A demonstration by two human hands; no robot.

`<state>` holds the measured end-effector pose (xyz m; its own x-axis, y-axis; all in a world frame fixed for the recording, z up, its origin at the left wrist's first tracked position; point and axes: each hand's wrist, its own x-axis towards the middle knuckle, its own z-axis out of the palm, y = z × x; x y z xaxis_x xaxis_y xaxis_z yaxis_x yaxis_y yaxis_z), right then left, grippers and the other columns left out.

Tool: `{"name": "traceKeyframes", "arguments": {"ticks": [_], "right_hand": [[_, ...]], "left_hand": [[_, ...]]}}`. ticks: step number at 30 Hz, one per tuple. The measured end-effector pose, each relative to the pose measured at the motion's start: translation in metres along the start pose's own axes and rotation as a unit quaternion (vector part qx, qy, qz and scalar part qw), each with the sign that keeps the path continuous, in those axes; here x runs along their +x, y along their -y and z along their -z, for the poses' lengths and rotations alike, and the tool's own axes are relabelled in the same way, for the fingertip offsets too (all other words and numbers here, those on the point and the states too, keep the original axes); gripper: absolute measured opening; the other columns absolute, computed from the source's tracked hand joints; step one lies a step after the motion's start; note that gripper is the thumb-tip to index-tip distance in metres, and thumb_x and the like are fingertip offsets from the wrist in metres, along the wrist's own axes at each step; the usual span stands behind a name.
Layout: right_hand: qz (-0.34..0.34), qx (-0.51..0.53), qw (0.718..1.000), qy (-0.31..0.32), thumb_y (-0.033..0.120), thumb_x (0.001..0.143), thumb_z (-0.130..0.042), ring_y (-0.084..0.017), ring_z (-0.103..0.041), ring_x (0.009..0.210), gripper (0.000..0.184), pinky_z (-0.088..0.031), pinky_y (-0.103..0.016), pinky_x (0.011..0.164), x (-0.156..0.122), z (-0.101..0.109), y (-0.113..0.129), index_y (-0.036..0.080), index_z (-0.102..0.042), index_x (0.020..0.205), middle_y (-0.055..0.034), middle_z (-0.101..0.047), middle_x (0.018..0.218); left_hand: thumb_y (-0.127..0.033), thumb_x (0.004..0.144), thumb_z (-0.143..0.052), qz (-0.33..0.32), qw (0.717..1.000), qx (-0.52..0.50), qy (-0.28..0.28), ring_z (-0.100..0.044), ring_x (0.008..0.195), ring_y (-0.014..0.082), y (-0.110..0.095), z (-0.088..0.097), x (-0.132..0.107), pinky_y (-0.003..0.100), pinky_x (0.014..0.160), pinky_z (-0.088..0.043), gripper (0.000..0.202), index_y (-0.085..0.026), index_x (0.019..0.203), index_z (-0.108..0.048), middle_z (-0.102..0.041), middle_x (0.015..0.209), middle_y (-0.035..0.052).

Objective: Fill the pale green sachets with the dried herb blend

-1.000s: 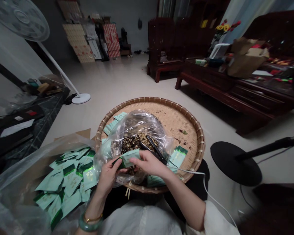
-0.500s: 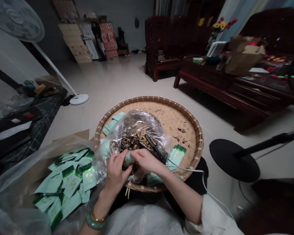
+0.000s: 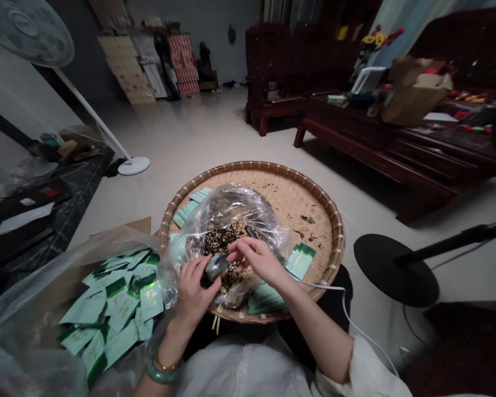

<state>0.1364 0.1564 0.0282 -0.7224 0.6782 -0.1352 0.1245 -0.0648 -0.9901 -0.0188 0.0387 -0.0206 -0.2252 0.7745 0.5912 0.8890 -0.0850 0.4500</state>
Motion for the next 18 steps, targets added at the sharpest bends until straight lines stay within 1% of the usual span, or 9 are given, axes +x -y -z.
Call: {"name": "traceKeyframes", "arguments": {"ticks": [2,4,5,7,9,11,13,16,18], "right_hand": [[0.001,-0.134,0.991,-0.014,0.038,0.09,-0.044,-0.018,-0.062,0.073,0.028,-0.049,-0.03,0.066,-0.003,0.007,-0.01,0.017,-0.063,0.092,-0.0063,-0.067,0.08],[-0.009,-0.304,0.953,0.015,0.026,0.086,-0.051,-0.02,-0.062,0.076,0.017,-0.048,-0.032,0.072,-0.005,0.009,-0.022,0.015,-0.064,0.092,-0.008,-0.067,0.082],[-0.019,-0.366,0.93,0.032,0.021,0.083,-0.054,-0.022,-0.063,0.08,0.019,-0.047,-0.034,0.076,-0.006,0.008,-0.029,0.014,-0.064,0.098,-0.01,-0.068,0.086],[-0.035,-0.429,0.901,0.049,0.015,0.077,-0.061,-0.027,-0.062,0.094,0.044,-0.045,-0.036,0.084,-0.006,0.004,-0.039,0.009,-0.056,0.12,-0.0154,-0.065,0.1],[-0.045,-0.448,0.892,0.046,0.013,0.071,-0.068,-0.03,-0.058,0.107,0.074,-0.042,-0.038,0.092,-0.003,-0.004,-0.045,0.006,-0.038,0.138,-0.0203,-0.059,0.114],[-0.048,-0.444,0.894,0.047,0.013,0.065,-0.073,-0.032,-0.055,0.112,0.091,-0.041,-0.039,0.095,0.002,-0.011,-0.048,0.006,-0.028,0.144,-0.0224,-0.052,0.122],[-0.038,-0.423,0.904,0.053,0.011,0.064,-0.073,-0.031,-0.054,0.111,0.09,-0.042,-0.038,0.095,0.008,-0.017,-0.048,0.007,-0.031,0.143,-0.0213,-0.049,0.124],[0.017,-0.375,0.925,0.054,0.006,0.067,-0.066,-0.025,-0.055,0.107,0.069,-0.042,-0.034,0.094,0.013,-0.02,-0.046,0.011,-0.047,0.133,-0.0144,-0.053,0.116],[0.048,-0.348,0.935,0.042,0.004,0.068,-0.064,-0.023,-0.055,0.103,0.062,-0.043,-0.033,0.092,0.014,-0.019,-0.044,0.014,-0.051,0.128,-0.0109,-0.056,0.112]], "left_hand": [[-0.017,0.078,-0.063,0.009,1.0,-0.004,-0.006,-0.058,0.094,0.0251,0.002,0.001,0.0,0.043,0.084,-0.051,0.041,-0.018,0.118,-0.056,-0.063,0.101,0.0093],[-0.017,0.077,-0.063,0.016,1.0,-0.01,-0.015,-0.059,0.094,0.0249,0.005,0.001,-0.001,0.043,0.084,-0.051,0.04,-0.018,0.117,-0.057,-0.063,0.101,0.0092],[-0.017,0.077,-0.063,0.02,0.999,-0.015,-0.021,-0.059,0.094,0.0248,0.006,0.001,-0.002,0.043,0.084,-0.051,0.04,-0.018,0.116,-0.058,-0.063,0.102,0.0094],[-0.017,0.077,-0.063,0.028,0.999,-0.025,-0.03,-0.06,0.096,0.0244,0.007,0.003,-0.002,0.042,0.085,-0.052,0.04,-0.017,0.116,-0.058,-0.063,0.103,0.0099],[-0.018,0.078,-0.062,0.035,0.998,-0.032,-0.031,-0.061,0.096,0.024,0.008,0.004,-0.003,0.041,0.084,-0.052,0.04,-0.016,0.117,-0.058,-0.063,0.104,0.0104],[-0.019,0.078,-0.062,0.038,0.998,-0.034,-0.033,-0.061,0.096,0.0236,0.008,0.006,-0.003,0.04,0.083,-0.053,0.039,-0.016,0.117,-0.058,-0.063,0.104,0.0107],[-0.019,0.079,-0.062,0.04,0.998,-0.033,-0.036,-0.062,0.096,0.0233,0.008,0.007,-0.003,0.039,0.084,-0.054,0.038,-0.015,0.117,-0.058,-0.063,0.103,0.0108],[-0.02,0.08,-0.062,0.046,0.998,-0.031,-0.039,-0.062,0.096,0.0232,0.01,0.007,-0.004,0.039,0.085,-0.054,0.038,-0.016,0.117,-0.059,-0.063,0.104,0.0106],[-0.02,0.08,-0.062,0.05,0.997,-0.033,-0.04,-0.062,0.096,0.023,0.011,0.006,-0.004,0.039,0.084,-0.054,0.038,-0.017,0.118,-0.059,-0.063,0.104,0.0102]]}}
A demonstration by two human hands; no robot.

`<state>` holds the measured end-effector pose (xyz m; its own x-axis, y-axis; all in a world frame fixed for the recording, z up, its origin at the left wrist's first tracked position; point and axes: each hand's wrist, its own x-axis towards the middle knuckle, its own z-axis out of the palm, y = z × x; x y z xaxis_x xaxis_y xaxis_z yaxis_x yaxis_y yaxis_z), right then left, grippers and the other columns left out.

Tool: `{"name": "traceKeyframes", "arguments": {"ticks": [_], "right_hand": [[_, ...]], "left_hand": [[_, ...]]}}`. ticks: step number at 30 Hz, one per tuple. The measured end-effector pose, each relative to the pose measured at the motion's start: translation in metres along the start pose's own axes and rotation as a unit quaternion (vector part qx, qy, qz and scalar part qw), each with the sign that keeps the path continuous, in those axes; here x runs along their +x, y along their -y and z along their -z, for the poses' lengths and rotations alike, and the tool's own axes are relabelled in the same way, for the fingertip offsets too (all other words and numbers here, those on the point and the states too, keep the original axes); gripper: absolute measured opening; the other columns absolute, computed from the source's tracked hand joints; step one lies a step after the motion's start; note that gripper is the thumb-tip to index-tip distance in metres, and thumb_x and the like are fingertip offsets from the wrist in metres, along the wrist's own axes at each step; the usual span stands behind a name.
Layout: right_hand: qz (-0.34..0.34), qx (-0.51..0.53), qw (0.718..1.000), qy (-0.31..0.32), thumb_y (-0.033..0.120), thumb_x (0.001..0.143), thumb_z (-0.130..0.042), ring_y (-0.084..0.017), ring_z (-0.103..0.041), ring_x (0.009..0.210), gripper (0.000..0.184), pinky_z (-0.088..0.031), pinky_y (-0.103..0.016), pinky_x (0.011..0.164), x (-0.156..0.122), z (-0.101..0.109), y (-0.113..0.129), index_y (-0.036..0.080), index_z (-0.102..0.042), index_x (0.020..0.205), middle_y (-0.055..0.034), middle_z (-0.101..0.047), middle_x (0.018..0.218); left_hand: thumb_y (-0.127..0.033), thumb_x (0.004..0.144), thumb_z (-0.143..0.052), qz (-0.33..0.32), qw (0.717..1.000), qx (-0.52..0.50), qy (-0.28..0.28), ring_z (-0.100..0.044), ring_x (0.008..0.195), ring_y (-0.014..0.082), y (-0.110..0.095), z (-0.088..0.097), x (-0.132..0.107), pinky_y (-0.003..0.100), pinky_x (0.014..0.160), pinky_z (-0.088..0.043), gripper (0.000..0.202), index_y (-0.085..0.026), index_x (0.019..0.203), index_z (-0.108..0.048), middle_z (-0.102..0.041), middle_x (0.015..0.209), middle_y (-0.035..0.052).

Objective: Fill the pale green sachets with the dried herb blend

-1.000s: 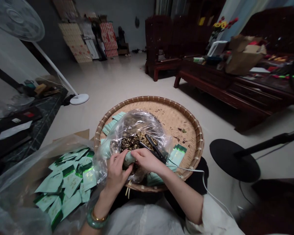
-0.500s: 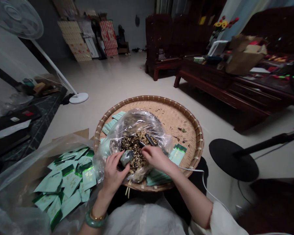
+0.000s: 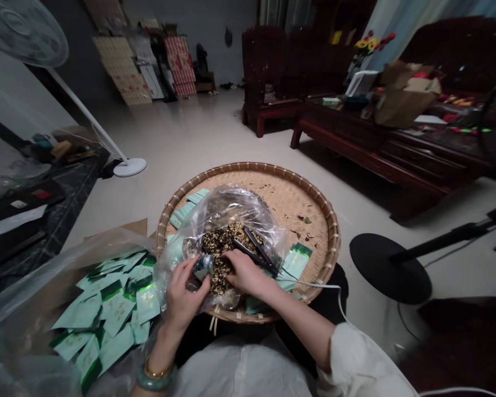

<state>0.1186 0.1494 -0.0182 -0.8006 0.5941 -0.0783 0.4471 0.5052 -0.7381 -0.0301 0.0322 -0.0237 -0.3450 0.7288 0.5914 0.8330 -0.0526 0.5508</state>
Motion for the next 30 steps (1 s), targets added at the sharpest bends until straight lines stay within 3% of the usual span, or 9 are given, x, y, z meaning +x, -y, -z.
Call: {"name": "traceKeyframes", "arguments": {"ticks": [6,11,16,22,27,30], "right_hand": [[-0.056,-0.053,0.996,0.046,0.009,0.058,-0.078,-0.03,-0.054,0.109,0.093,-0.041,-0.039,0.096,-0.003,0.003,-0.001,0.011,-0.036,0.141,-0.0171,-0.048,0.124],[-0.022,-0.026,0.999,0.022,0.006,0.067,-0.069,-0.023,-0.055,0.106,0.069,-0.042,-0.034,0.095,0.0,-0.001,0.002,0.021,-0.049,0.131,-0.0087,-0.053,0.114],[-0.04,-0.042,0.998,0.036,0.008,0.062,-0.074,-0.025,-0.055,0.106,0.082,-0.043,-0.035,0.094,0.002,-0.002,0.006,0.016,-0.043,0.138,-0.0125,-0.052,0.12],[-0.008,-0.029,1.0,-0.008,0.003,0.066,-0.066,-0.023,-0.061,0.092,0.047,-0.046,-0.032,0.084,0.005,-0.003,0.004,0.014,-0.066,0.111,-0.0101,-0.065,0.102],[-0.006,0.057,0.996,-0.068,0.006,0.064,-0.068,-0.021,-0.062,0.091,0.038,-0.047,-0.035,0.086,0.008,0.007,-0.009,0.018,-0.07,0.1,-0.0048,-0.07,0.1],[-0.053,0.177,0.98,-0.07,0.016,0.063,-0.072,-0.018,-0.063,0.081,0.037,-0.051,-0.033,0.077,0.007,0.012,-0.015,0.018,-0.069,0.1,-0.003,-0.07,0.094]], "left_hand": [[-0.021,0.079,-0.062,0.02,1.0,-0.016,-0.002,-0.063,0.096,0.0228,0.003,0.0,0.0,0.038,0.084,-0.055,0.039,-0.016,0.118,-0.059,-0.063,0.104,0.0102],[-0.02,0.079,-0.062,0.026,0.999,-0.027,-0.004,-0.063,0.097,0.0227,0.004,0.0,0.001,0.037,0.084,-0.055,0.039,-0.016,0.117,-0.059,-0.063,0.104,0.0099],[-0.019,0.079,-0.062,0.027,0.999,-0.027,-0.002,-0.063,0.097,0.0226,0.004,0.0,0.0,0.037,0.085,-0.055,0.04,-0.016,0.118,-0.059,-0.063,0.105,0.0101],[-0.02,0.079,-0.062,0.033,0.999,-0.029,-0.003,-0.063,0.098,0.023,0.005,0.0,-0.001,0.038,0.087,-0.054,0.042,-0.017,0.12,-0.058,-0.063,0.106,0.0096],[-0.02,0.079,-0.062,0.036,0.999,-0.04,0.0,-0.063,0.097,0.0224,0.002,0.001,0.001,0.036,0.083,-0.055,0.041,-0.018,0.12,-0.058,-0.062,0.105,0.0093],[-0.02,0.079,-0.061,0.033,0.999,-0.036,0.001,-0.063,0.098,0.0226,0.002,0.001,0.002,0.037,0.085,-0.055,0.04,-0.018,0.119,-0.059,-0.062,0.105,0.0094]]}}
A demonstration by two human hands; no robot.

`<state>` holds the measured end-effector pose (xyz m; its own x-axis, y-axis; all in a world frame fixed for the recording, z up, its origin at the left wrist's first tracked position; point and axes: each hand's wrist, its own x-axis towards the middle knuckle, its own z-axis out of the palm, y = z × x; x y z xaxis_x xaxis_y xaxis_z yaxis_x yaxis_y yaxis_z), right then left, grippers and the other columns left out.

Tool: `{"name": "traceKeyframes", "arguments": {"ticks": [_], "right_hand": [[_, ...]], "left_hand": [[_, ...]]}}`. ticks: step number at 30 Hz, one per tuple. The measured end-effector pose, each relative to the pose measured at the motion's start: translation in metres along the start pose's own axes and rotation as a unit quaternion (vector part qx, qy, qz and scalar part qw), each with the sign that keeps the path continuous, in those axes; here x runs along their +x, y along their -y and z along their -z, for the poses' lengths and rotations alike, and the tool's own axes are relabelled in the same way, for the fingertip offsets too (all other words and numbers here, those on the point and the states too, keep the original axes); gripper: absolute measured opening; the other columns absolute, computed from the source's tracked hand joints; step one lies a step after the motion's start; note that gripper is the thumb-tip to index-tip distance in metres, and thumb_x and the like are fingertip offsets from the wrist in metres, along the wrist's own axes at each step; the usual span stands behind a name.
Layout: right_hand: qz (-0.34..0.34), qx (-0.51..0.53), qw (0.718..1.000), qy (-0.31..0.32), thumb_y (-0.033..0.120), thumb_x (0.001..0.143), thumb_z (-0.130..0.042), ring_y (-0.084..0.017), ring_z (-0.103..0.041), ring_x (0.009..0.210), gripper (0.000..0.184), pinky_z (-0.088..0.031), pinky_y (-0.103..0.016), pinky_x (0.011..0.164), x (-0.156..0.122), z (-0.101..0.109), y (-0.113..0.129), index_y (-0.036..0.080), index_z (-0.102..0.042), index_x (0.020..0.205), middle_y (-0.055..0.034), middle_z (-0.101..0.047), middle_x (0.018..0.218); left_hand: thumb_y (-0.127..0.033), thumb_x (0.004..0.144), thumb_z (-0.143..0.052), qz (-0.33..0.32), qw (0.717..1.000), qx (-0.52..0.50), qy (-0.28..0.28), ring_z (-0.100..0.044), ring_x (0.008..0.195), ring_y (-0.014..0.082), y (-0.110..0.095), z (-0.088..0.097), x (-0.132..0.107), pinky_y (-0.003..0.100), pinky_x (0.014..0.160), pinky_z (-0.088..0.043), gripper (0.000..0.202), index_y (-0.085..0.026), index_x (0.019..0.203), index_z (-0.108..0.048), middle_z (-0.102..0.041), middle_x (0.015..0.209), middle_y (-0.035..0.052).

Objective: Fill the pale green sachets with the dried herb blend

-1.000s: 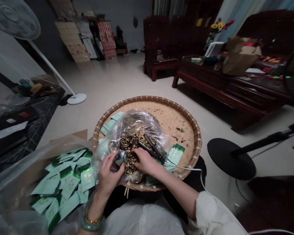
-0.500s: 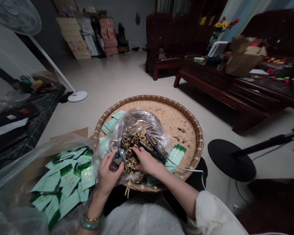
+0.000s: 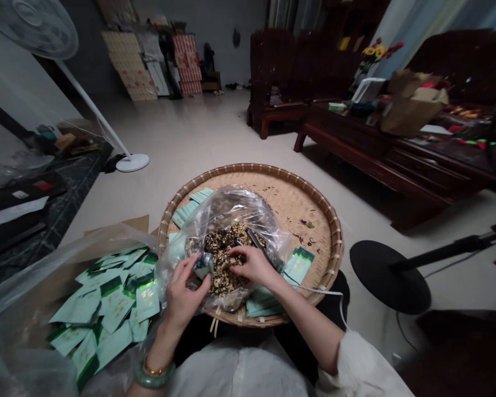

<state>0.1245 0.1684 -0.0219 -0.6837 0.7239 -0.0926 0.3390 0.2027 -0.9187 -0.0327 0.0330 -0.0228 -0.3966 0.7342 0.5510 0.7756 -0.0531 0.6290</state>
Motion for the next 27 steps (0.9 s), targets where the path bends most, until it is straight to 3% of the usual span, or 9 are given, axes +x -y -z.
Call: {"name": "traceKeyframes", "arguments": {"ticks": [2,6,10,14,17,20,24,27], "right_hand": [[-0.065,0.128,0.989,0.028,0.023,0.063,-0.075,-0.015,-0.062,0.071,0.041,-0.053,-0.031,0.069,-0.002,0.002,0.0,0.017,-0.066,0.103,-0.0009,-0.068,0.087],[-0.145,0.337,0.927,0.082,0.027,0.061,-0.079,-0.013,-0.065,0.071,0.05,-0.055,-0.026,0.068,-0.007,0.003,0.007,0.016,-0.061,0.106,0.0019,-0.065,0.081],[-0.165,0.423,0.884,0.114,0.023,0.061,-0.08,-0.014,-0.069,0.078,0.052,-0.054,-0.023,0.073,-0.01,0.005,0.015,0.016,-0.058,0.107,0.0002,-0.066,0.084],[-0.162,0.462,0.864,0.118,0.018,0.061,-0.078,-0.014,-0.069,0.081,0.045,-0.053,-0.026,0.085,-0.012,0.014,0.026,0.018,-0.058,0.101,0.0021,-0.063,0.084],[-0.135,0.444,0.879,0.112,0.016,0.059,-0.077,-0.016,-0.068,0.086,0.045,-0.048,-0.033,0.095,-0.014,0.025,0.038,0.019,-0.059,0.101,0.0013,-0.063,0.09],[-0.09,0.371,0.918,0.105,0.017,0.06,-0.077,-0.018,-0.065,0.094,0.045,-0.046,-0.037,0.097,-0.016,0.035,0.049,0.019,-0.06,0.102,-0.0033,-0.062,0.109],[-0.023,0.212,0.972,0.101,0.015,0.067,-0.069,-0.018,-0.058,0.1,0.04,-0.048,-0.034,0.09,-0.016,0.044,0.062,0.019,-0.06,0.106,-0.0038,-0.062,0.111],[0.021,0.07,0.991,0.111,0.008,0.071,-0.061,-0.016,-0.059,0.09,0.041,-0.049,-0.032,0.082,-0.015,0.044,0.073,0.021,-0.059,0.111,-0.0032,-0.064,0.108]], "left_hand": [[-0.02,0.079,-0.061,-0.001,1.0,0.002,0.002,-0.063,0.098,0.0226,0.0,0.0,0.0,0.037,0.086,-0.054,0.04,-0.018,0.12,-0.059,-0.062,0.104,0.0092],[-0.02,0.079,-0.061,-0.004,1.0,0.003,0.002,-0.063,0.098,0.0226,0.0,-0.001,-0.001,0.037,0.086,-0.054,0.04,-0.018,0.119,-0.059,-0.062,0.104,0.0089],[-0.02,0.079,-0.061,-0.007,1.0,0.01,0.002,-0.062,0.097,0.0224,0.001,0.0,-0.001,0.037,0.085,-0.054,0.04,-0.018,0.119,-0.059,-0.062,0.103,0.0088],[-0.02,0.079,-0.061,-0.012,1.0,0.017,0.012,-0.062,0.097,0.0229,0.0,-0.001,0.001,0.038,0.087,-0.053,0.041,-0.018,0.119,-0.058,-0.062,0.103,0.0091],[-0.019,0.078,-0.062,-0.024,0.999,0.022,0.012,-0.061,0.096,0.0231,0.0,-0.002,0.002,0.039,0.085,-0.053,0.042,-0.017,0.12,-0.057,-0.061,0.102,0.0095],[-0.018,0.077,-0.062,-0.041,0.999,0.03,0.016,-0.06,0.094,0.0232,-0.002,-0.004,0.003,0.039,0.082,-0.053,0.043,-0.017,0.12,-0.057,-0.061,0.101,0.0091],[-0.015,0.075,-0.062,-0.056,0.997,0.048,0.025,-0.058,0.093,0.0238,-0.005,-0.006,0.005,0.04,0.083,-0.052,0.045,-0.017,0.12,-0.057,-0.06,0.099,0.0085],[-0.015,0.075,-0.062,-0.06,0.996,0.05,0.033,-0.057,0.094,0.0243,-0.008,-0.007,0.006,0.041,0.084,-0.051,0.045,-0.017,0.12,-0.057,-0.06,0.098,0.0087]]}}
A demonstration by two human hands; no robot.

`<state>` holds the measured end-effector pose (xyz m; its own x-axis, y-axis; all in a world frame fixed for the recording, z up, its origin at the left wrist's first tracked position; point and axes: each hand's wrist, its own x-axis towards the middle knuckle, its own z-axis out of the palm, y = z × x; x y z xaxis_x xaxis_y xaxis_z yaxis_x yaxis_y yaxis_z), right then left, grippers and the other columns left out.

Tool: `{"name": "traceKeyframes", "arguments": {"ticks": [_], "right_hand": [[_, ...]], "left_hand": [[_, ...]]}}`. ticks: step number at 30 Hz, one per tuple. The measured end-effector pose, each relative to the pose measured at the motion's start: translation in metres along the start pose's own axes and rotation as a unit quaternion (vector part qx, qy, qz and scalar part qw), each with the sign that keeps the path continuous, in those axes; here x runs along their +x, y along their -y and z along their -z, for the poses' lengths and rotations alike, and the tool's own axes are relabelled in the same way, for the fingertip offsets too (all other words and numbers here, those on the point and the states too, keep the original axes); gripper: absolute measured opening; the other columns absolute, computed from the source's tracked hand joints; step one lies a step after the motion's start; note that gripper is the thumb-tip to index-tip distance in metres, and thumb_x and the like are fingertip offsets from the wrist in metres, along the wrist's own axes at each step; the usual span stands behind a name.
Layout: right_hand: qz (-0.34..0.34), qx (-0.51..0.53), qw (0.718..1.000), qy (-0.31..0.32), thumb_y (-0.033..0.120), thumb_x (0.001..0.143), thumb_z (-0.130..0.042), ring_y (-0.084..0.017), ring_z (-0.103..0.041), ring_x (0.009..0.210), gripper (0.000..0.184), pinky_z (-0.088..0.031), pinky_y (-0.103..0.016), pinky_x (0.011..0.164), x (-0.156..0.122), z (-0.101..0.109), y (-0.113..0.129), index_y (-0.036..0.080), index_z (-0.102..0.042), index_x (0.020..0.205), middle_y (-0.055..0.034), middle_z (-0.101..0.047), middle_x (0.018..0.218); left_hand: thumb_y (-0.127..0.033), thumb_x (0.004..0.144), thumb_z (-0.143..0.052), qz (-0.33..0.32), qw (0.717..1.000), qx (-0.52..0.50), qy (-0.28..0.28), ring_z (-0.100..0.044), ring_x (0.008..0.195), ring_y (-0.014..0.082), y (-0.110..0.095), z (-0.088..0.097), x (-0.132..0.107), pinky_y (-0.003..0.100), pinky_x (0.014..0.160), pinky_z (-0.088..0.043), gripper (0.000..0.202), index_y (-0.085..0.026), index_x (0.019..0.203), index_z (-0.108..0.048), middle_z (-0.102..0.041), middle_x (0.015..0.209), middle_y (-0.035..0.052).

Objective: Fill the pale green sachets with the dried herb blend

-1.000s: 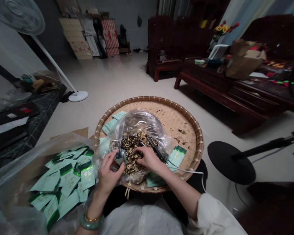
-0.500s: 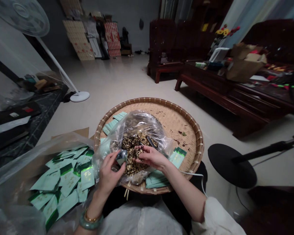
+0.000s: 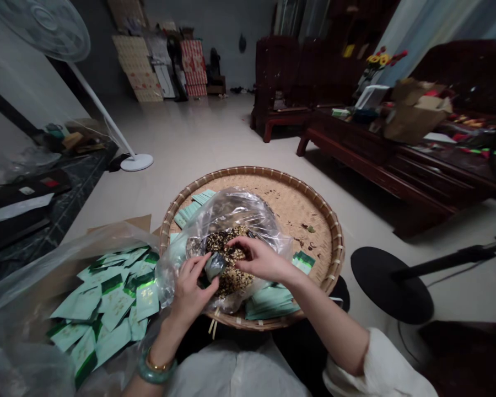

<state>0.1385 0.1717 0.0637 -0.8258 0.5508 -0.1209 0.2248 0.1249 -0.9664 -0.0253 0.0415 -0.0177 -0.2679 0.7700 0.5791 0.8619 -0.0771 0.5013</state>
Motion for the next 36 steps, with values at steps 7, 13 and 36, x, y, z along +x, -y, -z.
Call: {"name": "traceKeyframes", "arguments": {"ticks": [7,13,36], "right_hand": [[0.075,-0.275,0.959,0.009,-0.005,0.067,-0.051,-0.019,-0.06,0.089,0.049,-0.048,-0.033,0.079,0.003,-0.014,0.021,0.016,-0.063,0.109,-0.0075,-0.066,0.103],[0.109,-0.367,0.924,-0.008,-0.006,0.072,-0.049,-0.019,-0.06,0.091,0.039,-0.049,-0.031,0.08,0.002,-0.028,0.015,0.015,-0.066,0.099,-0.0094,-0.058,0.101],[0.14,-0.322,0.935,-0.056,0.013,0.082,-0.063,-0.02,-0.057,0.095,0.034,-0.048,-0.034,0.082,0.003,-0.033,0.01,0.017,-0.058,0.115,-0.0088,-0.06,0.104]], "left_hand": [[-0.015,0.074,-0.061,0.007,1.0,-0.005,0.005,-0.058,0.094,0.0241,-0.003,-0.001,0.0,0.04,0.083,-0.052,0.046,-0.018,0.12,-0.057,-0.059,0.097,0.0077],[-0.013,0.075,-0.062,0.016,1.0,-0.005,0.014,-0.057,0.094,0.0248,-0.003,-0.003,-0.001,0.041,0.083,-0.051,0.047,-0.018,0.121,-0.055,-0.059,0.098,0.0079],[-0.017,0.076,-0.063,0.03,0.999,-0.01,0.009,-0.056,0.096,0.0252,0.001,-0.004,-0.006,0.042,0.084,-0.05,0.045,-0.019,0.12,-0.054,-0.058,0.099,0.0079]]}}
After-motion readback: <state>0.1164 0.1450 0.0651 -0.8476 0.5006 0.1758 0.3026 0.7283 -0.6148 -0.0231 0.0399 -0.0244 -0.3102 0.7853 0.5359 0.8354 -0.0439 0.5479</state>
